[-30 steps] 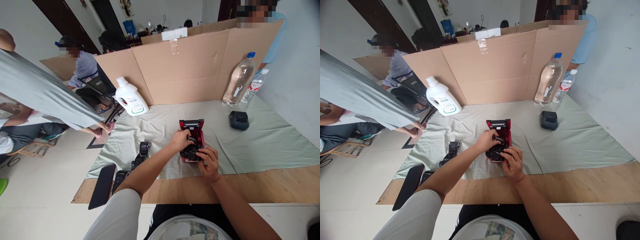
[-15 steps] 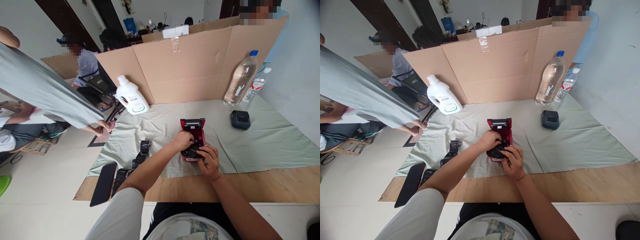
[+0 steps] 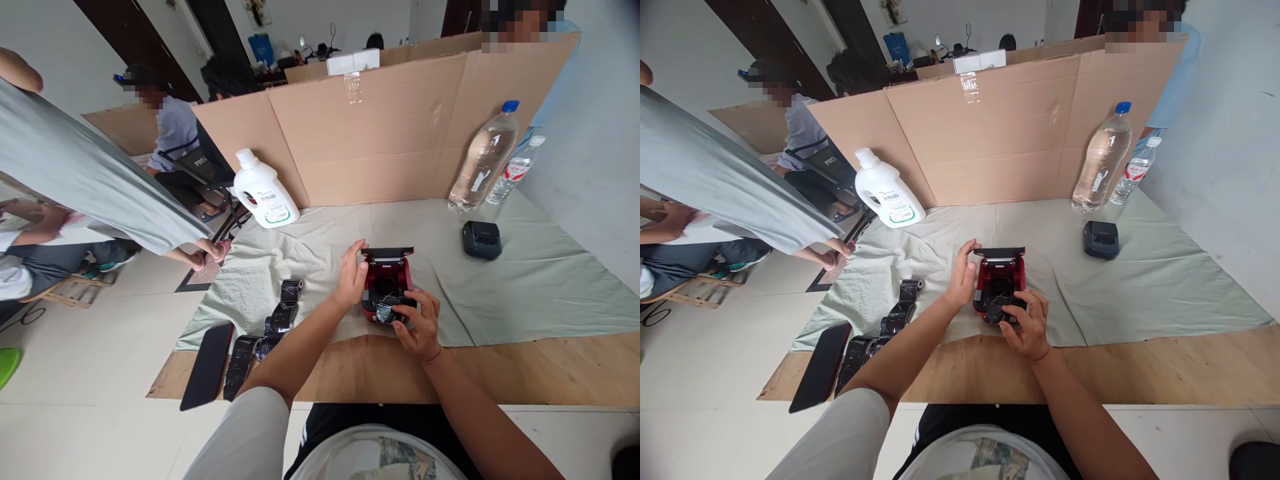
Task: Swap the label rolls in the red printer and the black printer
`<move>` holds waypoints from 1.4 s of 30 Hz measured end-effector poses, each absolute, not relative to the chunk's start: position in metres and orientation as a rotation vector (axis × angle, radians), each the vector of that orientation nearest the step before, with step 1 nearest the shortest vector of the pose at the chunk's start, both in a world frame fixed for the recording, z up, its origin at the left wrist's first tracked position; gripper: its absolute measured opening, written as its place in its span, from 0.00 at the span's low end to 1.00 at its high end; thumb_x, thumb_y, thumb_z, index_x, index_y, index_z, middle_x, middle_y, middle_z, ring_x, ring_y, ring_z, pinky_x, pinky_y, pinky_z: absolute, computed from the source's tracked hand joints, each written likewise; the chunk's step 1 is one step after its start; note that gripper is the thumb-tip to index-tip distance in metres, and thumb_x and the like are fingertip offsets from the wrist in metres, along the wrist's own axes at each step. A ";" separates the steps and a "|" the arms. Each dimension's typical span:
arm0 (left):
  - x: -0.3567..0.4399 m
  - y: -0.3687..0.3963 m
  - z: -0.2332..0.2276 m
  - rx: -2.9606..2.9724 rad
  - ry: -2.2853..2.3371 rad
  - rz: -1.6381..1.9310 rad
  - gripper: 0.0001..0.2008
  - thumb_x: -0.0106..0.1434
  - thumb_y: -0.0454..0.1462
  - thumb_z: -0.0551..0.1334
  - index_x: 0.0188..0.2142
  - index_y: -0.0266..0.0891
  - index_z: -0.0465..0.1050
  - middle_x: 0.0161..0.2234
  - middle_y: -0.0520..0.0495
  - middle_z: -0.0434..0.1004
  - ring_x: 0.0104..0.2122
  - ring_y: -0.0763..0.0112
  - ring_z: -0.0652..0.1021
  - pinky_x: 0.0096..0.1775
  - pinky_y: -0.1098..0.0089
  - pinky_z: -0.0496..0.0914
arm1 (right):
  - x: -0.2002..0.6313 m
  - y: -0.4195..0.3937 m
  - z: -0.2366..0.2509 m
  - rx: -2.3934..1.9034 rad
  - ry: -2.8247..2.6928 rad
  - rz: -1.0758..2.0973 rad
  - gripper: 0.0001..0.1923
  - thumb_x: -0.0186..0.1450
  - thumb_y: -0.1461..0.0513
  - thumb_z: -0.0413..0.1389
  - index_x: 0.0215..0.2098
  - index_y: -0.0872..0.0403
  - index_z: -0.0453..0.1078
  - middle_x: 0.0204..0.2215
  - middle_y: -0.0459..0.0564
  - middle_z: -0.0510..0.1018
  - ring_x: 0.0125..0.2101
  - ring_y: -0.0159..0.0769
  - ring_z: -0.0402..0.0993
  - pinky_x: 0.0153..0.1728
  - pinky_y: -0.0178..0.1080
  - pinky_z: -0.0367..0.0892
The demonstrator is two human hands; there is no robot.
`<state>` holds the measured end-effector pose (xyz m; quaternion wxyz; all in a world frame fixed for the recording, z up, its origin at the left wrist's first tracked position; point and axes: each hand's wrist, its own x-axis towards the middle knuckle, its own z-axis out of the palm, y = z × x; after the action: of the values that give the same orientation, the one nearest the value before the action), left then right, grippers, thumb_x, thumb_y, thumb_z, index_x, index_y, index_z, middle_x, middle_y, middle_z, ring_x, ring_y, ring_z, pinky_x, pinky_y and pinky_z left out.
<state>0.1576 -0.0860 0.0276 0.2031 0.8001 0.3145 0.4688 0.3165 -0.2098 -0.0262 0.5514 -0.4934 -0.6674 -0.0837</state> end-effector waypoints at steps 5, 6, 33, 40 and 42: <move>0.145 -0.116 0.009 2.297 0.813 1.381 0.26 0.70 0.50 0.41 0.58 0.38 0.59 0.47 0.38 0.71 0.51 0.58 0.70 0.54 0.54 0.61 | 0.314 -0.209 -0.023 -1.182 -1.550 -0.246 0.09 0.61 0.57 0.55 0.39 0.50 0.70 0.52 0.54 0.66 0.54 0.51 0.61 0.52 0.57 0.63; 0.143 -0.121 0.004 2.316 0.804 1.374 0.25 0.70 0.50 0.41 0.57 0.38 0.60 0.47 0.38 0.71 0.51 0.58 0.70 0.54 0.54 0.61 | 0.313 -0.208 -0.023 -1.176 -1.547 -0.238 0.11 0.62 0.56 0.55 0.41 0.50 0.69 0.53 0.55 0.67 0.55 0.52 0.62 0.52 0.57 0.62; 0.152 -0.146 -0.041 2.150 0.871 1.532 0.24 0.69 0.46 0.47 0.60 0.37 0.55 0.58 0.33 0.63 0.61 0.53 0.63 0.59 0.47 0.60 | 0.314 -0.203 -0.026 -1.324 -1.576 -0.181 0.31 0.59 0.51 0.62 0.56 0.52 0.60 0.49 0.58 0.73 0.54 0.51 0.66 0.53 0.58 0.64; 0.152 -0.164 -0.046 1.603 0.984 1.110 0.36 0.66 0.53 0.53 0.68 0.44 0.44 0.67 0.39 0.53 0.65 0.57 0.59 0.63 0.53 0.60 | 0.294 -0.222 -0.043 -1.465 -1.237 0.379 0.41 0.63 0.51 0.57 0.67 0.53 0.45 0.61 0.60 0.60 0.59 0.47 0.62 0.56 0.53 0.64; 0.150 -0.168 -0.042 1.511 0.951 1.074 0.35 0.67 0.52 0.53 0.68 0.46 0.43 0.66 0.41 0.54 0.64 0.58 0.61 0.61 0.55 0.62 | 0.286 -0.222 -0.039 -1.465 -1.174 0.471 0.41 0.62 0.51 0.58 0.67 0.52 0.47 0.60 0.59 0.63 0.57 0.46 0.64 0.54 0.50 0.66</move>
<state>0.1501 -0.1675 -0.0424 0.5049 0.6259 0.3939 0.4451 0.2862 -0.2218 -0.0392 0.5670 -0.6236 -0.4995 0.2003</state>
